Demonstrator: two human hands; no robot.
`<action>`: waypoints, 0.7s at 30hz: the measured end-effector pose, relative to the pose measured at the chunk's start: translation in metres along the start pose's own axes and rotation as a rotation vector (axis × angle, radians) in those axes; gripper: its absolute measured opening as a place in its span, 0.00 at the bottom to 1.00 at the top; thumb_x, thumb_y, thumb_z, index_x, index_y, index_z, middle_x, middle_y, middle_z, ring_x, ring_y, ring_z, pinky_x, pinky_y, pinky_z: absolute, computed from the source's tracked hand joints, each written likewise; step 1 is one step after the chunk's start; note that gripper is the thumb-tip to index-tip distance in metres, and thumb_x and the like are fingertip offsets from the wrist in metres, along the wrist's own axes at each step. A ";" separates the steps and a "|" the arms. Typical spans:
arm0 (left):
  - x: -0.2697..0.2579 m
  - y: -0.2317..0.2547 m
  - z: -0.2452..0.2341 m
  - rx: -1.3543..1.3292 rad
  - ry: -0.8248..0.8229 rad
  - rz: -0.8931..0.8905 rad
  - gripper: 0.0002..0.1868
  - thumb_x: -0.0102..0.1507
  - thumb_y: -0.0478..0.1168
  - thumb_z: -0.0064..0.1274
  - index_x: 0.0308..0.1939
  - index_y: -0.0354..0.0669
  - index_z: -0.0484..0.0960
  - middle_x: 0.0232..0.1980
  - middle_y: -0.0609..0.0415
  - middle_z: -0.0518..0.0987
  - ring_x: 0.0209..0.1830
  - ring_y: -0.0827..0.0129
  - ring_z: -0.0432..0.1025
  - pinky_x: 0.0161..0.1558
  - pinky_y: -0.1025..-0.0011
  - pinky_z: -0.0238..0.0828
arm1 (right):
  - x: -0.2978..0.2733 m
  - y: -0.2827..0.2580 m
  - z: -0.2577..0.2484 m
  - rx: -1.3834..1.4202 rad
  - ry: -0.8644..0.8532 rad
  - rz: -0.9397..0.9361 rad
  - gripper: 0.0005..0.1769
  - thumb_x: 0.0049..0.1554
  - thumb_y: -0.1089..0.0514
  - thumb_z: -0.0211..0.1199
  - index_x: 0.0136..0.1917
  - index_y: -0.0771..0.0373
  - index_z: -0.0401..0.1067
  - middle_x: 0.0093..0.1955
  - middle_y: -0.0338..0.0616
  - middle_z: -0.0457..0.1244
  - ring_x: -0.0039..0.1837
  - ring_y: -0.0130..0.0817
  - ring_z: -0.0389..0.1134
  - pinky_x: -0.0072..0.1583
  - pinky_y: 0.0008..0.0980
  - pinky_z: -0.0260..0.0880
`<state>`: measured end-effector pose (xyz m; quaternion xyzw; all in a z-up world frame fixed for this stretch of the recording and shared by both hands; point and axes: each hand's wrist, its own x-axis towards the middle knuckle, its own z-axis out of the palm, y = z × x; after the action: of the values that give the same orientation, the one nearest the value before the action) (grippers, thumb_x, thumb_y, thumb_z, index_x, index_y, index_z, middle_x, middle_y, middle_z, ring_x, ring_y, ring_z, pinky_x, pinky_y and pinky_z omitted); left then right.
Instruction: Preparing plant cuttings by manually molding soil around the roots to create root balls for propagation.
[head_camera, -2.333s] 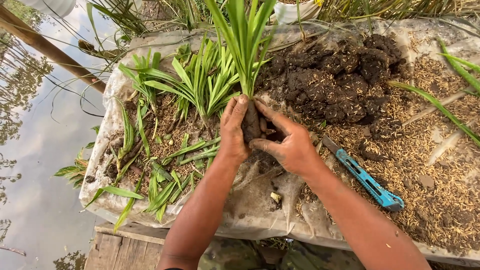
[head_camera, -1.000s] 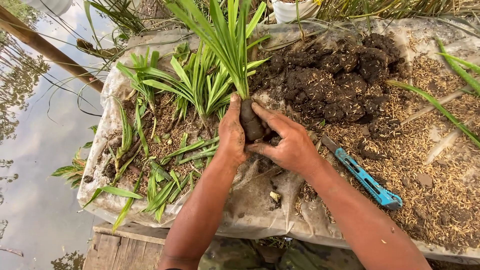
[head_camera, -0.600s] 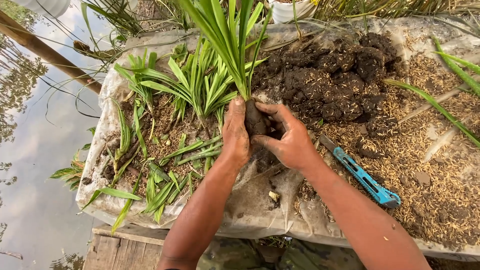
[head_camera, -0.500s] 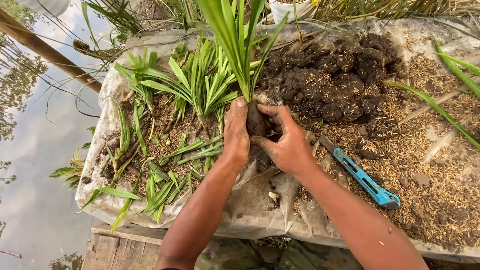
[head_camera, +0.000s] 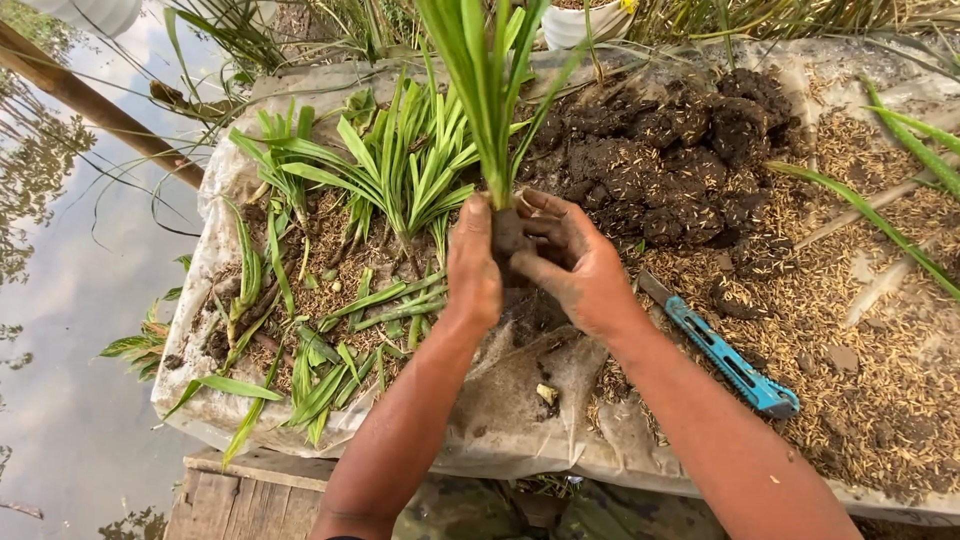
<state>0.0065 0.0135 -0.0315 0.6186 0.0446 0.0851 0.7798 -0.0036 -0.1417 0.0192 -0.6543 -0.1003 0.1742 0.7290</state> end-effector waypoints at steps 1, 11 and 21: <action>-0.001 -0.001 0.002 -0.002 0.005 0.000 0.34 0.79 0.68 0.28 0.61 0.44 0.77 0.43 0.49 0.78 0.36 0.63 0.78 0.37 0.63 0.82 | 0.003 0.010 0.001 -0.002 -0.004 0.002 0.44 0.59 0.62 0.74 0.84 0.59 0.60 0.76 0.65 0.64 0.80 0.60 0.65 0.81 0.65 0.60; -0.001 0.001 0.009 -0.206 0.039 0.114 0.37 0.77 0.72 0.33 0.63 0.46 0.81 0.47 0.47 0.85 0.45 0.64 0.82 0.55 0.59 0.85 | -0.002 0.002 0.006 -0.010 0.063 -0.128 0.37 0.66 0.52 0.68 0.82 0.65 0.64 0.86 0.66 0.54 0.85 0.67 0.56 0.81 0.66 0.59; 0.008 -0.013 0.000 -0.214 0.187 0.135 0.20 0.62 0.39 0.77 0.53 0.40 0.84 0.37 0.39 0.88 0.29 0.57 0.86 0.34 0.61 0.89 | 0.003 0.033 0.004 -0.337 0.112 -0.464 0.18 0.59 0.65 0.78 0.63 0.61 0.83 0.66 0.56 0.69 0.72 0.54 0.72 0.75 0.64 0.71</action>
<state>0.0151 0.0118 -0.0438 0.5231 0.0660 0.1989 0.8261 -0.0067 -0.1343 -0.0128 -0.7343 -0.2343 -0.0528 0.6349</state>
